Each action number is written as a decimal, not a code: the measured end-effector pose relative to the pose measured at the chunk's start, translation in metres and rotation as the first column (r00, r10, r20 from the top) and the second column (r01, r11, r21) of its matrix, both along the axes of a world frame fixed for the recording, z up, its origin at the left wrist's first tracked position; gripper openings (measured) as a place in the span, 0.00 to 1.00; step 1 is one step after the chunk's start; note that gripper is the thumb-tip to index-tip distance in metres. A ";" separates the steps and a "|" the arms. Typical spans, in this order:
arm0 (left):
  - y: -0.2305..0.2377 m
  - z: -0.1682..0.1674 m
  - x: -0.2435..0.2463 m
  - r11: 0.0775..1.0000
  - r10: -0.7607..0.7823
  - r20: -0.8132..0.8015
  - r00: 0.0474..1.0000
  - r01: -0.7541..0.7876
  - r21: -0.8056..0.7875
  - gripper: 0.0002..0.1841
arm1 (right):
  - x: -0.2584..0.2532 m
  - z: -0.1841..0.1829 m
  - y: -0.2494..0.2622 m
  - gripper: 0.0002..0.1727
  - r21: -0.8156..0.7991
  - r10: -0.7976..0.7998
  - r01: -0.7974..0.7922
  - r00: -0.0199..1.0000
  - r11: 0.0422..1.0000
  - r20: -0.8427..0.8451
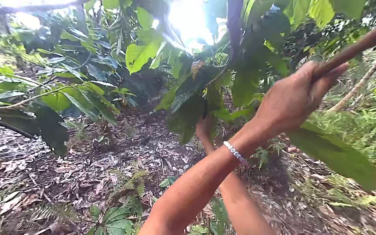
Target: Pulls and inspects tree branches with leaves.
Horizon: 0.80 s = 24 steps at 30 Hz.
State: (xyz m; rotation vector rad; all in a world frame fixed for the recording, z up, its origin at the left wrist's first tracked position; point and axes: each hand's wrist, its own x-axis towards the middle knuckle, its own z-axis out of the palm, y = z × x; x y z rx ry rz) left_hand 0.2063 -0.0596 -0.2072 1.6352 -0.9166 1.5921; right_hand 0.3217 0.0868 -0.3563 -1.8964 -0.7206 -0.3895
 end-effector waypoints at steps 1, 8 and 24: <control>-0.002 0.004 -0.024 0.998 0.060 -0.196 0.979 -0.065 -0.021 0.13 | 0.002 -0.015 0.001 0.28 0.091 -0.020 0.018 1.000 0.996 0.023; -0.001 0.011 -0.039 0.992 0.106 -0.309 0.945 -0.120 -0.027 0.15 | -0.002 0.083 -0.036 0.26 0.644 0.080 -0.275 0.946 0.714 0.315; 0.002 0.073 -0.048 0.961 0.233 -0.281 0.931 -0.265 -0.079 0.23 | -0.127 0.048 -0.053 0.21 0.841 0.620 -0.348 0.784 0.415 0.019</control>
